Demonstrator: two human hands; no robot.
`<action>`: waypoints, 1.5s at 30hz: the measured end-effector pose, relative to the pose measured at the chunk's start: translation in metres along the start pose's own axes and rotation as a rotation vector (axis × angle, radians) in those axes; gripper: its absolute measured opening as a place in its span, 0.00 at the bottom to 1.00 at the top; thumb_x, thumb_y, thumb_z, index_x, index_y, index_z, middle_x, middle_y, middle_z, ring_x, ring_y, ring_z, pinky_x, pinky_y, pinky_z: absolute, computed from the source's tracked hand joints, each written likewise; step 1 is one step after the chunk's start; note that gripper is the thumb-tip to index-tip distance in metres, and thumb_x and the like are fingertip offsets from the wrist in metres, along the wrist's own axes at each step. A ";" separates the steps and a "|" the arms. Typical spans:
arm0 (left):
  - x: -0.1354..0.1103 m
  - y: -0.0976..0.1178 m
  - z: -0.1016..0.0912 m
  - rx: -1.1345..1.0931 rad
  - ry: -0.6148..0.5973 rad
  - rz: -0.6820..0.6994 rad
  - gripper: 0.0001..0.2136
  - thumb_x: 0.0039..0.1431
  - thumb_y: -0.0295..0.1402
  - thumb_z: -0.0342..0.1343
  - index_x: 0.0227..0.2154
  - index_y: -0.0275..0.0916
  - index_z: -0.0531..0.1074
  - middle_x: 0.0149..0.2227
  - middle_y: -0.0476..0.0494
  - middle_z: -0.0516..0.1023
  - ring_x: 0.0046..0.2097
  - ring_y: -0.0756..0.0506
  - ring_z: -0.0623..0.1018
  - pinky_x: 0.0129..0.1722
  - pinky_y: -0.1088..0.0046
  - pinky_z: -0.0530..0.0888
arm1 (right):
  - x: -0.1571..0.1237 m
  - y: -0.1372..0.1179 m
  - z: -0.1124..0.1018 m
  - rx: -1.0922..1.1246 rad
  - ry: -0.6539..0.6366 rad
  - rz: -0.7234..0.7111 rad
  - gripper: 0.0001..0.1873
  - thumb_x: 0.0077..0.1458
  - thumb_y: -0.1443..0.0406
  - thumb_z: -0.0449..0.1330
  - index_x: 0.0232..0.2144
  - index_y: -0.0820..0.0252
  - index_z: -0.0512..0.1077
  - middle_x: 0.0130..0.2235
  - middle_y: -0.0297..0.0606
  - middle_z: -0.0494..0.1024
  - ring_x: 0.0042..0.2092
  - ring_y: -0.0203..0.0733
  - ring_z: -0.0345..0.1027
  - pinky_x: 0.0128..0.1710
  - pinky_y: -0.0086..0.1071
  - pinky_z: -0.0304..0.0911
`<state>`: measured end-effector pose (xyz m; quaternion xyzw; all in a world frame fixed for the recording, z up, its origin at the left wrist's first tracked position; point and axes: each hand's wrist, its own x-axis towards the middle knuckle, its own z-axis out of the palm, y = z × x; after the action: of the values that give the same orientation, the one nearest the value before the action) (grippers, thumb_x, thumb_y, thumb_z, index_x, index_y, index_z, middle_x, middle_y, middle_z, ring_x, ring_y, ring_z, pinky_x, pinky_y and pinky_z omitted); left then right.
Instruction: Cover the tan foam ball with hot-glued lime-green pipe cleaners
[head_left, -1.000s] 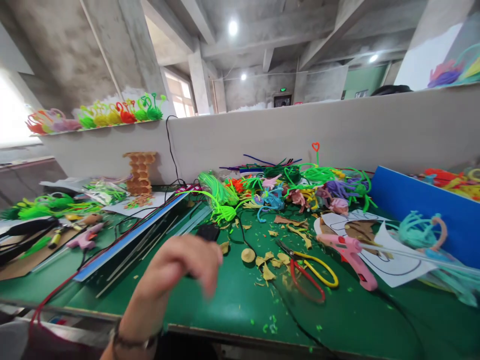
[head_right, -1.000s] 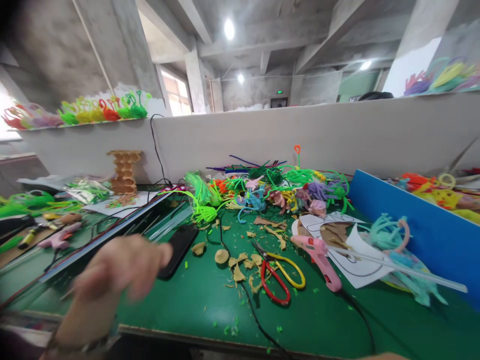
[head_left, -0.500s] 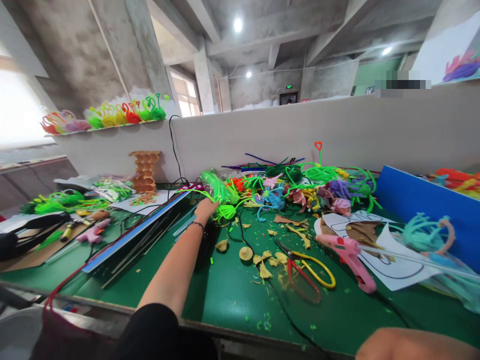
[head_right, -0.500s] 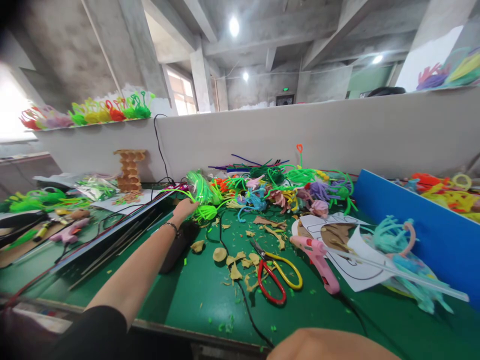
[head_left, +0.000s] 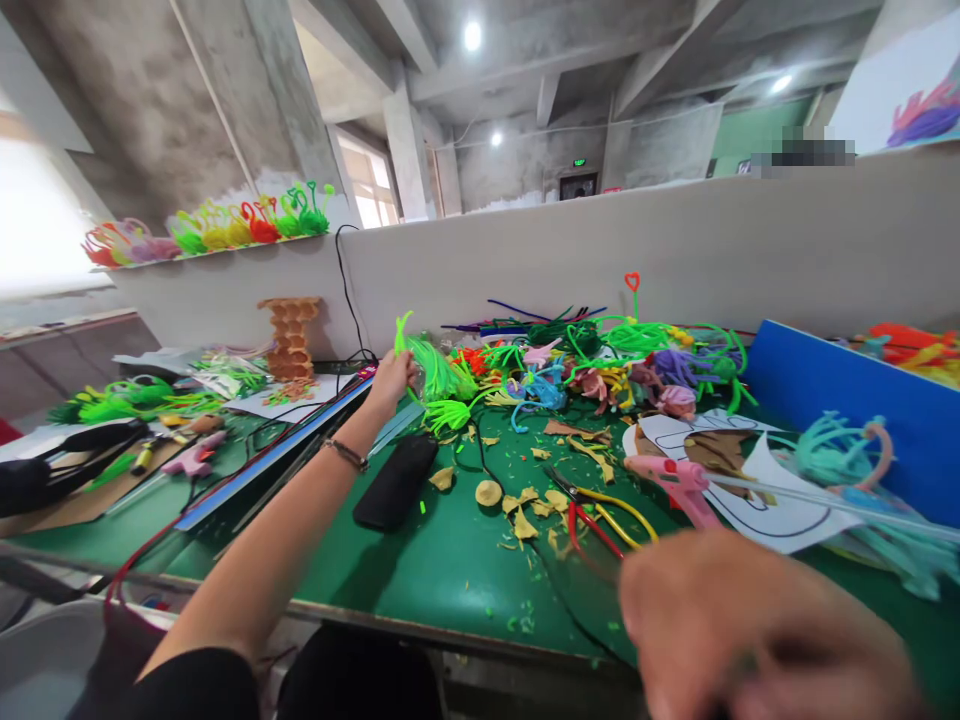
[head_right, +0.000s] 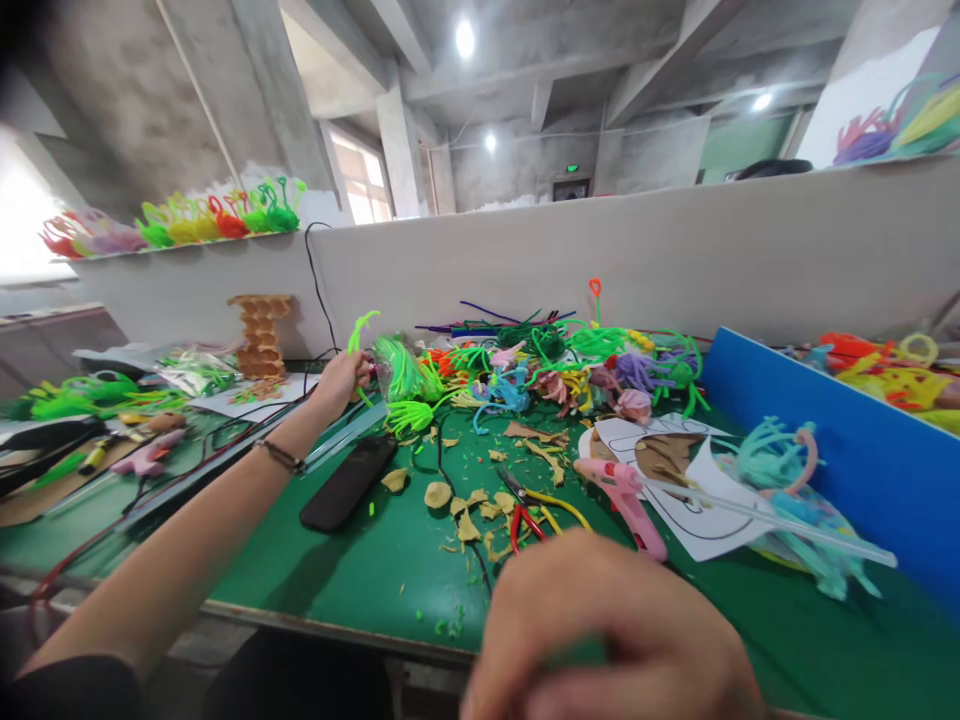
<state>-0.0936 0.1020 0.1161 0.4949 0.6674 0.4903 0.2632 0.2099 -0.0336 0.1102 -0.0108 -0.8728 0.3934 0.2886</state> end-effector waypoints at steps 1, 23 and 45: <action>-0.014 0.004 0.005 -0.022 -0.043 0.027 0.14 0.60 0.36 0.51 0.46 0.35 0.66 0.45 0.41 0.71 0.42 0.45 0.74 0.39 0.62 0.74 | 0.007 0.007 -0.001 -0.030 0.089 0.137 0.17 0.59 0.55 0.47 0.30 0.56 0.71 0.29 0.36 0.78 0.31 0.34 0.72 0.34 0.25 0.65; -0.167 -0.052 0.042 0.485 -0.759 0.552 0.14 0.62 0.36 0.33 0.28 0.40 0.61 0.26 0.49 0.67 0.29 0.50 0.68 0.31 0.78 0.66 | 0.028 0.031 0.005 0.244 0.994 0.235 0.14 0.53 0.54 0.55 0.24 0.57 0.64 0.19 0.27 0.57 0.21 0.30 0.51 0.21 0.26 0.55; -0.020 -0.035 0.075 1.099 -0.607 0.494 0.14 0.59 0.35 0.51 0.47 0.36 0.66 0.48 0.40 0.70 0.45 0.44 0.73 0.42 0.59 0.73 | 0.018 0.029 -0.004 -1.012 0.103 0.921 0.13 0.57 0.69 0.47 0.29 0.58 0.72 0.35 0.40 0.75 0.36 0.41 0.70 0.34 0.32 0.59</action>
<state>-0.0369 0.1119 0.0527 0.8108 0.5835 -0.0356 0.0293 0.1914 -0.0064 0.1012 -0.5332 -0.8407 0.0190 0.0926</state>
